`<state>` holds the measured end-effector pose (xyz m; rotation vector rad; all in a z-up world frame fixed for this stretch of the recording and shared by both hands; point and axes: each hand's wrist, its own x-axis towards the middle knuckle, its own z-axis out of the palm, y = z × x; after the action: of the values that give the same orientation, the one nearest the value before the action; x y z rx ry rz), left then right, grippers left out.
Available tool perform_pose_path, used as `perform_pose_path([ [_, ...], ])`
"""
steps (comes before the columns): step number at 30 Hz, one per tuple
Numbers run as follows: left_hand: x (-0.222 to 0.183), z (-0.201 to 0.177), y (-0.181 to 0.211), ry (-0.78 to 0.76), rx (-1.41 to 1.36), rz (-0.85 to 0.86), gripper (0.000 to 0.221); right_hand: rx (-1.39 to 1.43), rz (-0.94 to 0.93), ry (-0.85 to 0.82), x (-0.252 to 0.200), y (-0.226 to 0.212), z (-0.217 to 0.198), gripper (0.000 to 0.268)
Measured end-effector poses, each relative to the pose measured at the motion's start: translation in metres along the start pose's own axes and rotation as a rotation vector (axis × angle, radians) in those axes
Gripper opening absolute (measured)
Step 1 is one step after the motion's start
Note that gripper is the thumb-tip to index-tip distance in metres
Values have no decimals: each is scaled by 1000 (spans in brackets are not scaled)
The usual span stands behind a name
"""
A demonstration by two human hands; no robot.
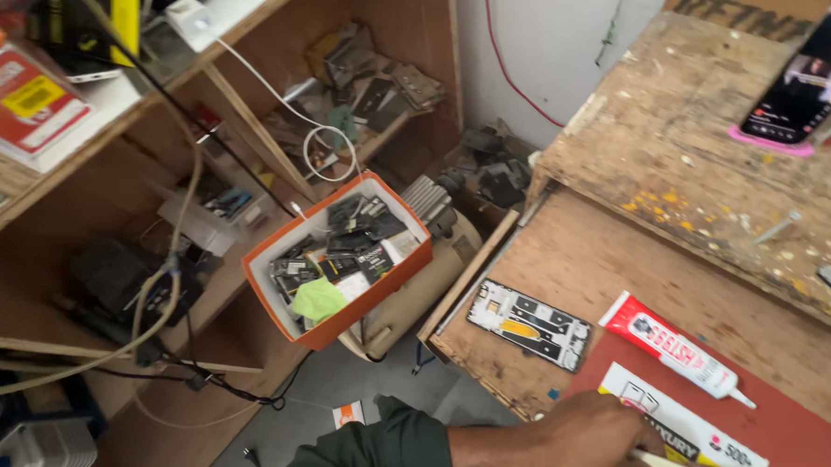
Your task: The person applies adhesive from a tube onto the back cover of a disassembled smartphone. They then place a green rubber band around the cover to hold it in place while the adhesive sets.
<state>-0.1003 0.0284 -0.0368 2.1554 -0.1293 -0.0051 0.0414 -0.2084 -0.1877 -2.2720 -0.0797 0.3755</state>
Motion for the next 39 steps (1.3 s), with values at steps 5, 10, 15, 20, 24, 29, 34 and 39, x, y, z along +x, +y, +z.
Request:
perform_pose_path([
  [5,-4,1,-6,9,-12,3,40,-110,38,-9,23,24,15,31],
  [10,5,5,0,4,55,23,35,-204,61,-30,29,41,10,30],
  [15,22,18,6,-89,114,30,40,-252,108,3,20,61,-19,30],
  [20,34,23,-4,-80,110,80,44,-251,53,-87,41,27,32,29],
  [24,46,32,-19,-33,134,154,30,-271,-6,-189,53,3,62,29],
  [29,64,42,-20,-5,150,155,33,-341,-38,-278,50,-1,83,28],
  [34,60,34,-11,9,161,117,32,-399,-86,-361,19,-7,143,28],
  [39,49,23,-2,119,176,136,32,-420,-119,-405,15,-36,153,28],
])
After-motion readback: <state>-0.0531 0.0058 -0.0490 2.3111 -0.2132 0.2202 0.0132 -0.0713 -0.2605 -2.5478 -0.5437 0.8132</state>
